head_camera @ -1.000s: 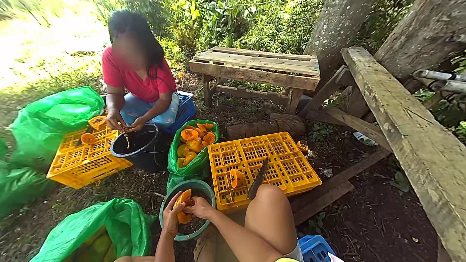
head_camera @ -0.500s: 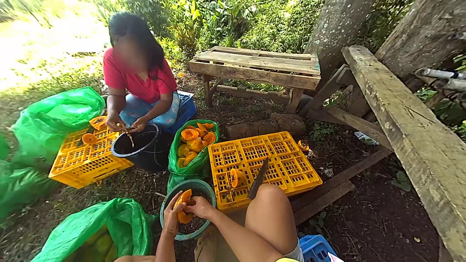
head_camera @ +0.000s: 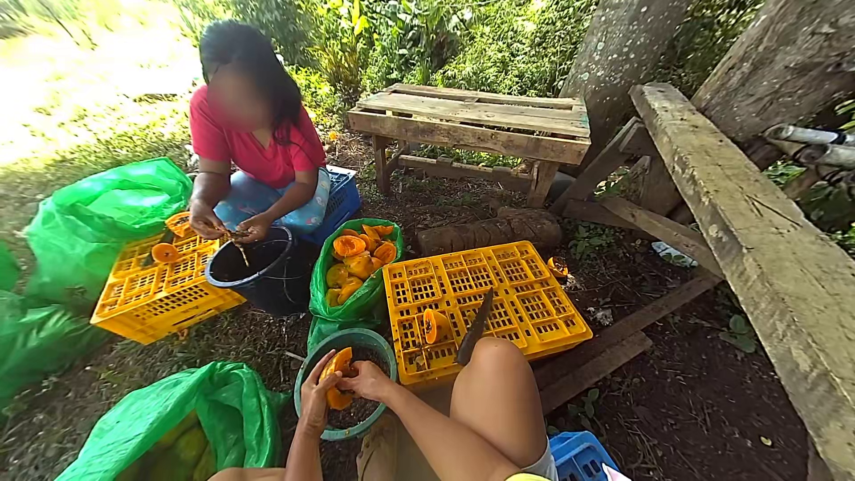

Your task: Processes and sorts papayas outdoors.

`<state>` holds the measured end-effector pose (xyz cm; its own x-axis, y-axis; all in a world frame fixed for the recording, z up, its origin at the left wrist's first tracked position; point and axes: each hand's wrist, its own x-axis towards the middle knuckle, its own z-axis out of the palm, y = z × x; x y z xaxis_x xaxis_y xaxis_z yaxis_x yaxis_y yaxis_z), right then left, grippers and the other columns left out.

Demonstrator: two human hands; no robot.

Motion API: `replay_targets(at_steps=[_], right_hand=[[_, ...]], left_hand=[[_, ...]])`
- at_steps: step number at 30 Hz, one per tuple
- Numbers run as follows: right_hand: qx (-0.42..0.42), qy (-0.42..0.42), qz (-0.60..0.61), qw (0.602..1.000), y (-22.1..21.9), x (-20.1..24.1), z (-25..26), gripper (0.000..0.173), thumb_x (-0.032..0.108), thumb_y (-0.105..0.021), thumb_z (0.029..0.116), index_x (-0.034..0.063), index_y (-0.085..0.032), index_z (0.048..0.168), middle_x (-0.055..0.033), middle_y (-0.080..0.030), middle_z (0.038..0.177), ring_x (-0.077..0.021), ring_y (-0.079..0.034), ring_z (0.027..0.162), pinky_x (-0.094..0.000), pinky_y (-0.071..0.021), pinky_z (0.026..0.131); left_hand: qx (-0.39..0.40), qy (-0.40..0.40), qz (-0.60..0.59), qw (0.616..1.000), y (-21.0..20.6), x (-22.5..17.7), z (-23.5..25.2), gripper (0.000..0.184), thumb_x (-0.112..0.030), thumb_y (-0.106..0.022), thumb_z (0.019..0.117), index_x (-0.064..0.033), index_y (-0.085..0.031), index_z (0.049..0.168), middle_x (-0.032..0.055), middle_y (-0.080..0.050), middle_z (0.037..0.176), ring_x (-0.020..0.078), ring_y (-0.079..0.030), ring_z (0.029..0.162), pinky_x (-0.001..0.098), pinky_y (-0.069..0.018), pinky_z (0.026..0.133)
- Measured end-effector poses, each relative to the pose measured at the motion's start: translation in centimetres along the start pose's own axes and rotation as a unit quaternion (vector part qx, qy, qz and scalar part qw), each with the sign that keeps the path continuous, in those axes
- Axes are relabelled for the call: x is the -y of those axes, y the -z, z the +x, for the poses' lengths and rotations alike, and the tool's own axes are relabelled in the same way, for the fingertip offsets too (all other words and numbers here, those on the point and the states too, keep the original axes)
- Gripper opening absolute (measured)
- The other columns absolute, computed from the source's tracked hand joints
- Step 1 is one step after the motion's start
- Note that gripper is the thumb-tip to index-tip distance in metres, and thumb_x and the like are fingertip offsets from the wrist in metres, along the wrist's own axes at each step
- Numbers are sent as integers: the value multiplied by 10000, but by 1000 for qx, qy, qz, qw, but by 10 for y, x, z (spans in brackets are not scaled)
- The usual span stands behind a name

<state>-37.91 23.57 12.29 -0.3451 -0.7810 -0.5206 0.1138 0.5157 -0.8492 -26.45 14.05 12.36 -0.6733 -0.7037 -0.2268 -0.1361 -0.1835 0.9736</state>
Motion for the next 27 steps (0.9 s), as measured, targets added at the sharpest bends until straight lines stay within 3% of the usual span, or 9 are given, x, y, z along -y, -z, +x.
replay_targets(at_steps=[13,27], right_hand=[[3,5,3,1000,-1,2,-2,529,357,-686,1005,-82,-598,1285,-264,-646,1228,-335,-659,1104,-496,-522,996],[-38,31,-17,999,-4,-3,4,370,226,-693,1000,-68,-634,1218,-236,-680,1141,-308,-690,1025,-473,-558,949]], left_hand=[[-5,0,-3,1000,3,2,1,586,-138,-576,835,-17,-553,1408,162,-626,1325,186,-638,1112,361,-535,916],[6,-3,-7,1000,4,-2,-1,601,-153,-599,839,-10,-540,1420,164,-627,1322,192,-642,1106,366,-543,921]])
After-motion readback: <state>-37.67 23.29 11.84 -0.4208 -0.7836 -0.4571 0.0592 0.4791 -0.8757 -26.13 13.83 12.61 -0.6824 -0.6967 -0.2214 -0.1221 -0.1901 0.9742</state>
